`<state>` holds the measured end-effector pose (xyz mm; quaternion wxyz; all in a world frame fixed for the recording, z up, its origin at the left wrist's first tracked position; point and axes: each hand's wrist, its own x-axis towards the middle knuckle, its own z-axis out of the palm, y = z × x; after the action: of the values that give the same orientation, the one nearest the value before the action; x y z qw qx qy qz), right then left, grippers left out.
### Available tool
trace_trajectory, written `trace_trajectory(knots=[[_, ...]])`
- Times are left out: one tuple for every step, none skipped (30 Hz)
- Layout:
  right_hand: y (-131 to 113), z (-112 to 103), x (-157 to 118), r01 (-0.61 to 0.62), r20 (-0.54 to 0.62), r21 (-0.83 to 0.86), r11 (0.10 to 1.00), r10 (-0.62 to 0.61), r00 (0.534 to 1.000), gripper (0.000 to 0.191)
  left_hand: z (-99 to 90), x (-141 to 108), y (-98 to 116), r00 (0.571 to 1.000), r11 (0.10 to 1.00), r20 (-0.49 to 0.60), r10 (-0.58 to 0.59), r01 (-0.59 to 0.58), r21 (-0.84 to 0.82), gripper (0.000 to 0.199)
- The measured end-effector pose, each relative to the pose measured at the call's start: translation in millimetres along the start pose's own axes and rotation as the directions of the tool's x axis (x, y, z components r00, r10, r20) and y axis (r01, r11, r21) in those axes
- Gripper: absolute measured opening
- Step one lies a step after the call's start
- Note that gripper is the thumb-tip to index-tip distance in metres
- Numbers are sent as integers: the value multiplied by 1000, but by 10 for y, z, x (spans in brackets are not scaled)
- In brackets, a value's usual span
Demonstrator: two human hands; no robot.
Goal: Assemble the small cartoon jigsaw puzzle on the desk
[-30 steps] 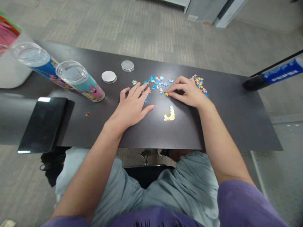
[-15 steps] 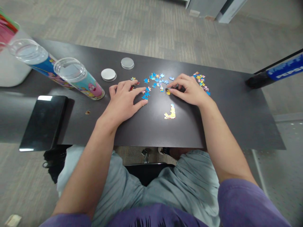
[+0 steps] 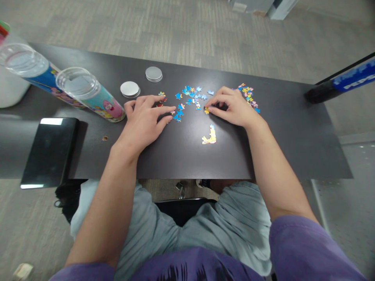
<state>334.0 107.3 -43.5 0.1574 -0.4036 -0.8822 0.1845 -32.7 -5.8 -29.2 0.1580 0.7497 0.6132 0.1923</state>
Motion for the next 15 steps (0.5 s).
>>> trace_trajectory(knots=[[-11,2,-3,-16,-3,13,1000,16,1000,47,-8,1,-2,1000,1000,-6,-5,5,-4,45],[-22,4,-5,-27,-5,27,999,27,1000,46,-17,1,2,1000,1000,-10,-12,12,-6,45],[-32,6,-7,-29,-5,34,999,29,1000,46,-25,0,9,1000,1000,-15,-21,21,-5,45],[-39,7,-10,-27,-5,38,999,28,1000,46,-33,-1,20,999,1000,-20,-29,29,-4,45],[-43,8,-12,-25,-5,40,999,26,1000,46,-40,-2,33,999,999,-23,-34,34,-3,44],[-46,9,-13,-26,-5,41,999,26,1000,46,-47,-3,46,999,999,-22,-35,35,-3,44],[-46,9,-14,-28,-7,43,999,28,1000,45,-53,-3,58,999,999,-19,-32,32,-4,43],[-45,8,-15,-29,-10,46,999,29,1000,45,-59,-2,68,999,1000,-19,-27,27,-7,43],[-42,5,-14,-25,-13,53,998,25,1000,44,-66,-1,77,1000,1000,-21,-22,22,-10,43],[-38,0,-12,-15,-17,63,998,16,1000,44,-74,0,85,1000,1000,-25,-17,17,-15,43],[-32,-8,-9,-1,-22,73,997,3,1000,43,-84,2,91,999,1000,-31,-16,15,-22,44],[-27,-19,-5,11,-25,82,997,-9,1000,43,-96,2,96,999,999,-39,-20,19,-31,46],[-20,-31,-2,19,-23,89,996,-17,1000,43,-110,1,100,998,999,-48,-28,26,-41,46],[-14,-43,1,21,-17,93,995,-19,1000,43,-123,-1,102,998,998,-54,-39,36,-50,45],[-7,-54,3,19,-8,95,995,-19,1000,43,-135,-5,101,997,997,-60,-49,46,-55,43]])
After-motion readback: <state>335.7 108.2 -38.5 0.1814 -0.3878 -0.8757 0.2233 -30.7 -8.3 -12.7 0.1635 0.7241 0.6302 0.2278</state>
